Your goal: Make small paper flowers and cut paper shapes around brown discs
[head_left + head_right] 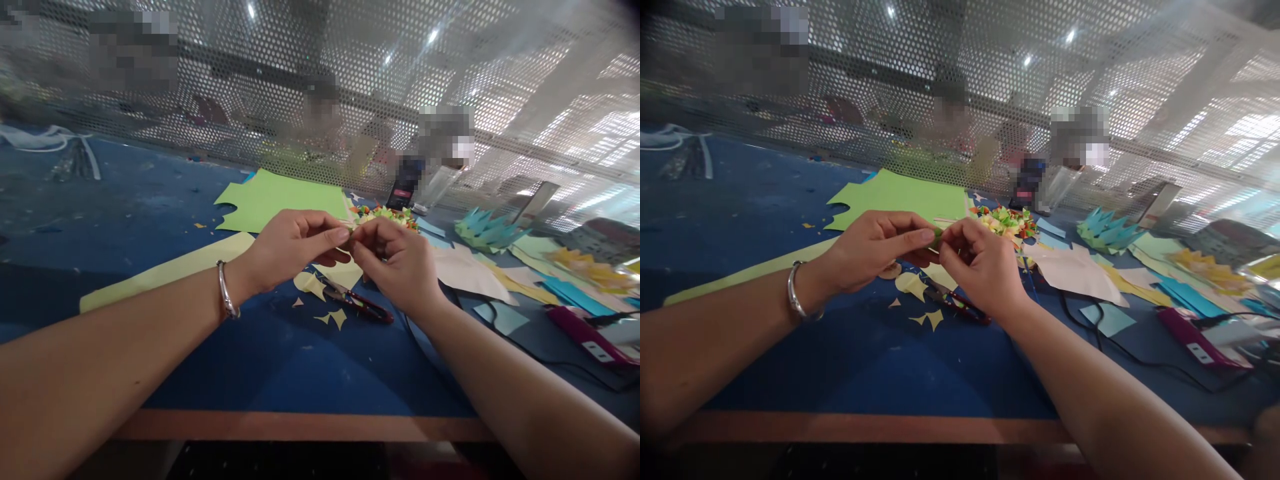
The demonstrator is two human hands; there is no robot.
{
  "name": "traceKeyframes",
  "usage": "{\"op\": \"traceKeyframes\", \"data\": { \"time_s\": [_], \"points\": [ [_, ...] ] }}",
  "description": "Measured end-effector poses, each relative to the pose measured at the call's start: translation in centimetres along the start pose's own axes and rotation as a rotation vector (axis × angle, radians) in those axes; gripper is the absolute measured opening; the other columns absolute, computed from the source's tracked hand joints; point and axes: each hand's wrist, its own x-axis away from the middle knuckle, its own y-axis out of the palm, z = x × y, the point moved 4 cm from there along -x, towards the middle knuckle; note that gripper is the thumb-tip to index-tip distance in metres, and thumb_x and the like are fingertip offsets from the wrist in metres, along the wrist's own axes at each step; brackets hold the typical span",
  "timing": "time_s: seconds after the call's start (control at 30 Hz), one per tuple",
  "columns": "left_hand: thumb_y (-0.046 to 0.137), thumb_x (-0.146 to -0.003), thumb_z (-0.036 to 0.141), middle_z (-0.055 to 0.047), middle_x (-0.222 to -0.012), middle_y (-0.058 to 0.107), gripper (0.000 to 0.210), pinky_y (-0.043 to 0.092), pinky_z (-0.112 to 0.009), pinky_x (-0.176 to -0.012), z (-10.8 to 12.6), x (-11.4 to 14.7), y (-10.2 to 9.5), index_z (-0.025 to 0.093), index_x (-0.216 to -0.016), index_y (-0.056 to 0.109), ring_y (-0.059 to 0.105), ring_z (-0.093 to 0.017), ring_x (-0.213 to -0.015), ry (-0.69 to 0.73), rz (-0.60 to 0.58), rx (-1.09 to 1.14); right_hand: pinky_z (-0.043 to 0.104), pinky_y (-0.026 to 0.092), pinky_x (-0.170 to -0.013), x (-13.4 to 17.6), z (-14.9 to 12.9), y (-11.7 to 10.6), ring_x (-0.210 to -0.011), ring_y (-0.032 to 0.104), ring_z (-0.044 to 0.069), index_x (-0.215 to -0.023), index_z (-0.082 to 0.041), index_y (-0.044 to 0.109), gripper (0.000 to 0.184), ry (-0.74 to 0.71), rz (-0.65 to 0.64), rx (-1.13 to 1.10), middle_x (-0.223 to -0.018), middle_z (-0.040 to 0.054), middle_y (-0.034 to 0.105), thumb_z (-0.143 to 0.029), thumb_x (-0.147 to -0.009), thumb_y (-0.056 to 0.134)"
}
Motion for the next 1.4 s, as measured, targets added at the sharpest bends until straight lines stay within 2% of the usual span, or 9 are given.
{"op": "traceKeyframes", "data": {
  "time_s": [0.3, 0.43, 0.53, 0.63, 1.07, 1.4],
  "points": [
    [0.069, -0.090, 0.029, -0.003, -0.075, 0.077, 0.016, 0.061, -0.024, -0.070, 0.2, 0.1, 0.0, 0.017, -0.081, 0.074, 0.078, -0.017, -0.076, -0.046, 0.030, -0.076, 0.024, 0.044, -0.050, 0.1, -0.2, 0.1, -0.055, 0.053, 0.011, -0.085, -0.020, 0.063, 0.003, -0.013, -0.011, 0.021, -0.067, -0.0023, 0.061, -0.022, -0.087, 0.065],
    [0.068, -0.091, 0.030, -0.003, -0.075, 0.077, 0.018, 0.062, -0.025, -0.072, 0.5, 0.2, 0.1, 0.016, -0.081, 0.075, 0.078, -0.018, -0.077, -0.033, 0.018, -0.082, 0.024, 0.043, -0.050, 0.0, -0.2, 0.0, -0.055, 0.053, 0.011, -0.084, -0.020, 0.062, 0.003, -0.033, 0.003, 0.046, -0.066, -0.0027, 0.061, -0.020, -0.085, 0.065],
    [0.072, -0.088, 0.031, -0.003, -0.078, 0.078, 0.015, 0.062, -0.026, -0.075, 0.7, 0.4, 0.2, 0.016, -0.084, 0.075, 0.078, -0.018, -0.079, -0.004, 0.006, -0.144, 0.024, 0.042, -0.049, 0.0, -0.4, -0.1, -0.053, 0.052, 0.010, -0.083, -0.020, 0.062, 0.004, -0.043, 0.017, 0.073, -0.065, -0.0032, 0.060, -0.020, -0.084, 0.065],
    [0.074, -0.085, 0.027, -0.003, -0.075, 0.078, 0.012, 0.061, -0.024, -0.071, 0.9, 0.6, 0.1, 0.015, -0.084, 0.075, 0.076, -0.016, -0.075, 0.042, 0.024, -0.232, 0.023, 0.039, -0.047, 0.0, -0.8, -0.1, -0.050, 0.049, 0.009, -0.079, -0.020, 0.061, 0.007, -0.073, 0.023, 0.093, -0.065, -0.0035, 0.060, -0.019, -0.084, 0.066],
    [0.065, -0.090, 0.028, -0.001, -0.074, 0.078, 0.017, 0.052, -0.019, -0.062, 1.9, 1.1, 0.2, 0.017, -0.086, 0.078, 0.072, -0.013, -0.067, 0.197, 0.105, -0.586, 0.023, 0.038, -0.048, -0.1, -0.7, 0.0, -0.051, 0.047, 0.009, -0.079, -0.021, 0.060, 0.008, -0.068, 0.032, 0.121, -0.064, -0.0041, 0.059, -0.020, -0.084, 0.066],
    [0.064, -0.091, 0.028, 0.000, -0.074, 0.078, 0.019, 0.049, -0.019, -0.063, 1.7, 1.0, 0.2, 0.018, -0.087, 0.079, 0.071, -0.013, -0.067, 0.216, 0.114, -0.662, 0.023, 0.039, -0.048, 0.0, -0.4, 0.0, -0.051, 0.048, 0.009, -0.086, -0.021, 0.062, 0.005, -0.052, 0.022, 0.098, -0.068, -0.0037, 0.061, -0.021, -0.085, 0.067]
  ]
}}
